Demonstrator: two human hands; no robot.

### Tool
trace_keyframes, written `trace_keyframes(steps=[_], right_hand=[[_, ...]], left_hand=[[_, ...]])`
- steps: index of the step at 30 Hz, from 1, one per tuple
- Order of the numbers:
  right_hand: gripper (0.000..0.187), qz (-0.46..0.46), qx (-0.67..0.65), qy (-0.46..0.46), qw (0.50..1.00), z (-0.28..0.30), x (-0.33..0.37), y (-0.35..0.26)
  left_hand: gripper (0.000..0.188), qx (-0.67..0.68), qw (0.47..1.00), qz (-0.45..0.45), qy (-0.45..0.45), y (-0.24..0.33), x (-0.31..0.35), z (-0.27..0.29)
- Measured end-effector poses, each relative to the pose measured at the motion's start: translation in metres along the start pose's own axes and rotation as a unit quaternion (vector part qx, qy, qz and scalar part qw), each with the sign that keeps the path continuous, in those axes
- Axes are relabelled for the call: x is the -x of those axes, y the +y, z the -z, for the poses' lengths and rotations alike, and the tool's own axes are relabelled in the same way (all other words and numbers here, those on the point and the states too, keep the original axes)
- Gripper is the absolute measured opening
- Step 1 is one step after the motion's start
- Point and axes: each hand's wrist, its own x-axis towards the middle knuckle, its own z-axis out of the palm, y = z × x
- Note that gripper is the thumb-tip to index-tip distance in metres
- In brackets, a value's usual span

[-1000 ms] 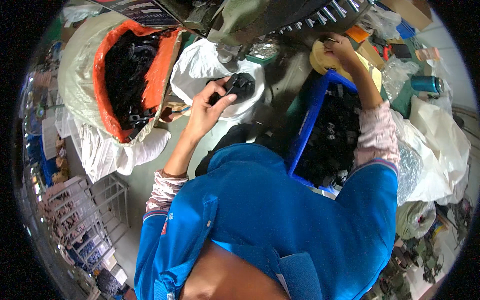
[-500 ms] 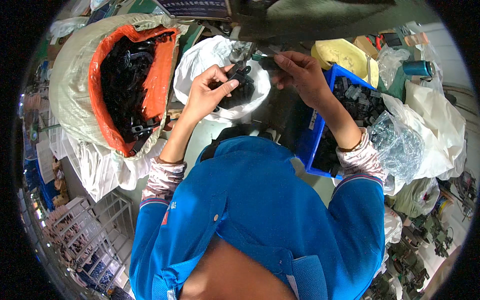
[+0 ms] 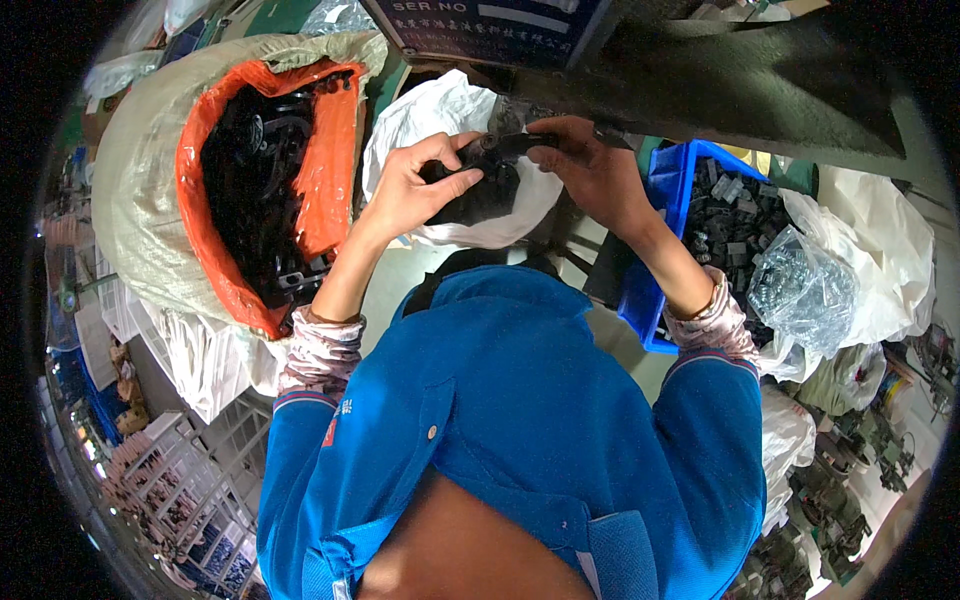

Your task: The person repeatedly picks small black plastic components from a blue bin, attaches them to a larger black strap-like object, and places the assembled unit into a white sack. This cycle is performed continuously throughout the clip.

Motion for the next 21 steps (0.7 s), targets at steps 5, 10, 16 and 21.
trace_keyframes(steps=[5,10,16,21], right_hand=[[0.027,0.067,0.124,0.043,0.989,-0.012,-0.004,-0.011],[0.028,0.179,0.151,0.122,0.965,-0.025,-0.01,-0.003],[0.031,0.279,0.22,0.191,0.915,-0.03,-0.018,-0.004],[0.024,0.251,0.231,0.199,0.919,-0.028,-0.025,0.002]], left_hand=[[0.016,-0.164,0.985,-0.061,-0.007,0.007,-0.009,0.007],[0.039,-0.264,0.955,-0.137,-0.016,0.014,-0.025,0.018],[0.03,-0.312,0.915,-0.251,-0.051,0.013,-0.048,0.034],[0.028,-0.308,0.909,-0.278,-0.042,0.01,-0.062,0.038]])
